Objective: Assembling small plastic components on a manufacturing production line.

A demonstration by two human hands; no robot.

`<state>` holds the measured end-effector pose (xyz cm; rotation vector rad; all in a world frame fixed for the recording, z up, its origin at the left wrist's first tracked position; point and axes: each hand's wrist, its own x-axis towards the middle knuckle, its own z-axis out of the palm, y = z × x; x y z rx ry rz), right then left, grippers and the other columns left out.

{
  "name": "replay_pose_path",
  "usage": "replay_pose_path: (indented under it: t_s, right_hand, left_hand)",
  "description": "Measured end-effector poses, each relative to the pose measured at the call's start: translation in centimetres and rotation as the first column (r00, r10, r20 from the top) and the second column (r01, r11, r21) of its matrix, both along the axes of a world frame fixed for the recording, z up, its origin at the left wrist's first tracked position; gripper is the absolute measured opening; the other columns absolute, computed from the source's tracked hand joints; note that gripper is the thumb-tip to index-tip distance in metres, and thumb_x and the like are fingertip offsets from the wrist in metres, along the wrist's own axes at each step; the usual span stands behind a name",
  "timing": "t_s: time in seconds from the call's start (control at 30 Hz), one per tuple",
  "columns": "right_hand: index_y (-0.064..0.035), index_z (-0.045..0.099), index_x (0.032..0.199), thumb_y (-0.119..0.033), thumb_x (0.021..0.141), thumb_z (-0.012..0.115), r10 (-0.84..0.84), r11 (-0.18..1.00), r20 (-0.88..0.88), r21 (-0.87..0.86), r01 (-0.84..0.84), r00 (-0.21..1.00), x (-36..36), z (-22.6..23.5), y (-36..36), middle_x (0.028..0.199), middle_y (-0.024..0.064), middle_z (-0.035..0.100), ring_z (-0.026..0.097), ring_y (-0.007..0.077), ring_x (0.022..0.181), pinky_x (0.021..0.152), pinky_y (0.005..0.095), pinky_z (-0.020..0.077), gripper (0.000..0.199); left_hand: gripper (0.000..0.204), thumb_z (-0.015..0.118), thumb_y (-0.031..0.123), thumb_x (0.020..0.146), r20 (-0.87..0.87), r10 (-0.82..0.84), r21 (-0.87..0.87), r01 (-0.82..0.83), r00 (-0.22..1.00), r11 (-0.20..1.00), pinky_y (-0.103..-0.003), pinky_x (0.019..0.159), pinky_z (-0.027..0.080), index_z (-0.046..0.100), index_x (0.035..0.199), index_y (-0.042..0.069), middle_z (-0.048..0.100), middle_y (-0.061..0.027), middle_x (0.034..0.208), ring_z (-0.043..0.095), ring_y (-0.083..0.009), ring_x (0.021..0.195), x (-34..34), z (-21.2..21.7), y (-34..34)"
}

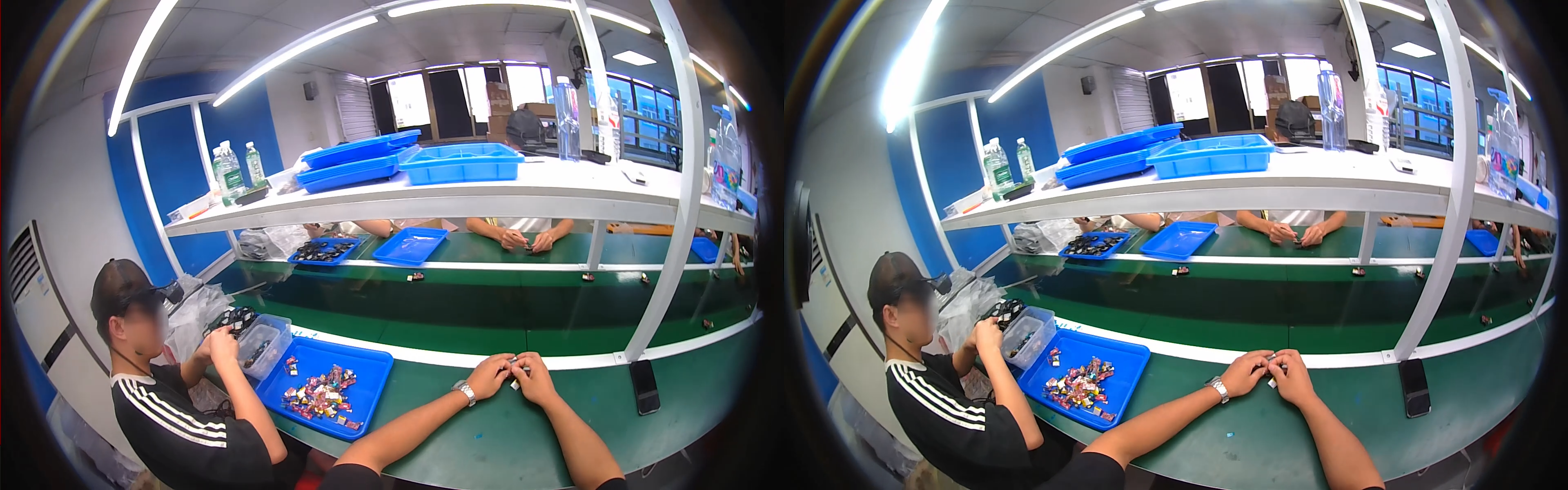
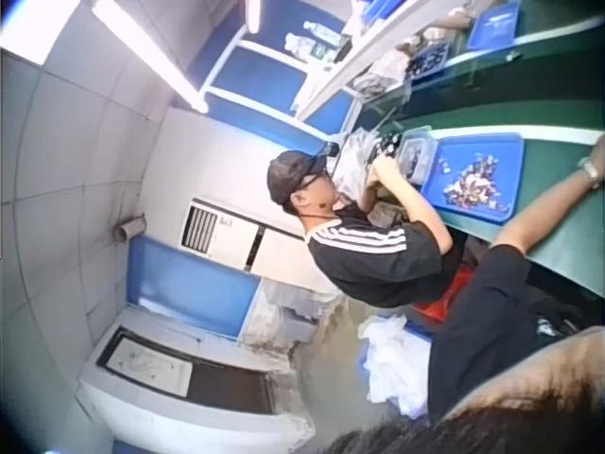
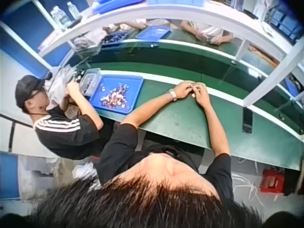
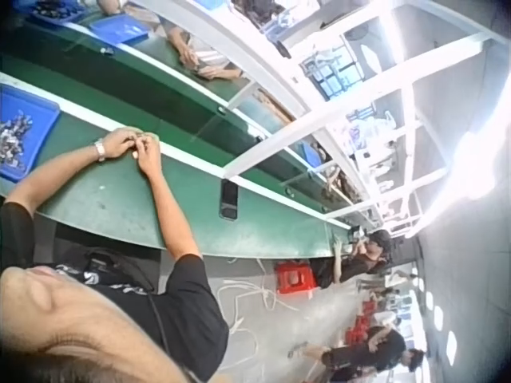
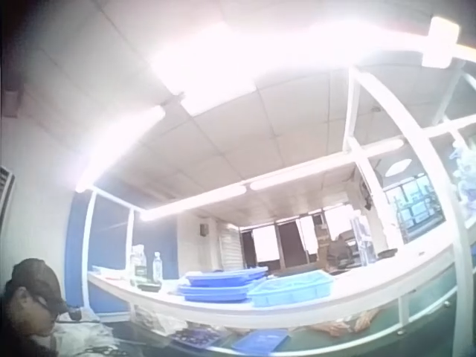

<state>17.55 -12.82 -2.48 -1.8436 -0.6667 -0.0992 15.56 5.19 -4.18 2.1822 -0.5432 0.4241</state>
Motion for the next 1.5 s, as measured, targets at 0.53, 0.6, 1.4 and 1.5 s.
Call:
replay_pose_path:
  t_s: [0.53, 0.6, 1.4, 1.5]
  right_hand:
    - [-0.0091, 0.074, 0.09, -0.019, 0.081, 0.074, -0.058, 0.988, 0.148, -0.136, 0.078, 0.987, 0.4, -0.6, 0.2, 0.119, 0.0117, 0.061, 0.055, 0.03, 0.114, 0.098, 0.0386, 0.0448, 0.014]
    - [-0.0095, 0.074, 0.089, -0.018, 0.081, 0.073, -0.045, 0.989, 0.123, -0.132, 0.061, 0.991, 0.3, -1.0, -0.3, 0.118, 0.0104, 0.061, 0.054, 0.0294, 0.114, 0.098, 0.0385, 0.0448, 0.012]
    - [-0.0084, 0.076, 0.092, -0.013, 0.082, 0.073, -0.019, 0.986, 0.02, -0.167, 0.022, 1.0, -0.7, 0.5, -0.3, 0.119, 0.0047, 0.062, 0.055, 0.0252, 0.112, 0.097, 0.0363, 0.0475, 0.012]
    - [-0.0091, 0.076, 0.092, -0.013, 0.082, 0.073, -0.013, 0.985, 0.008, -0.174, 0.014, 1.0, -0.8, 0.8, -0.5, 0.119, 0.0043, 0.062, 0.055, 0.0249, 0.112, 0.097, 0.0358, 0.0475, 0.011]
  left_hand:
    - [0.007, 0.065, 0.003, 0.086, 0.121, 0.257, 0.007, -0.26, 0.959, 0.966, -0.038, 0.081, 0.057, 0.068, 0.092, 0.001, 0.063, -0.0192, 0.125, 0.067, -0.0339, 0.099, -1.6, 1.2, -0.6]
    - [0.007, 0.063, 0.007, 0.088, 0.002, 0.29, -0.008, -0.29, 0.957, 0.957, -0.042, 0.09, 0.052, 0.067, 0.091, 0.002, 0.062, -0.0185, 0.126, 0.065, -0.0364, 0.104, -2.4, 1.1, -1.4]
    - [0.006, 0.064, 0.0, 0.084, 0.067, 0.281, 0.052, -0.284, 0.957, 0.957, -0.043, 0.098, 0.048, 0.066, 0.089, 0.001, 0.065, -0.0162, 0.12, 0.058, -0.0367, 0.118, -2.8, 1.2, -1.1]
    - [0.006, 0.061, -0.001, 0.084, 0.051, 0.272, 0.052, -0.274, 0.961, 0.96, -0.044, 0.1, 0.046, 0.065, 0.088, 0.001, 0.064, -0.0172, 0.12, 0.056, -0.0375, 0.12, -2.8, 1.2, -1.2]
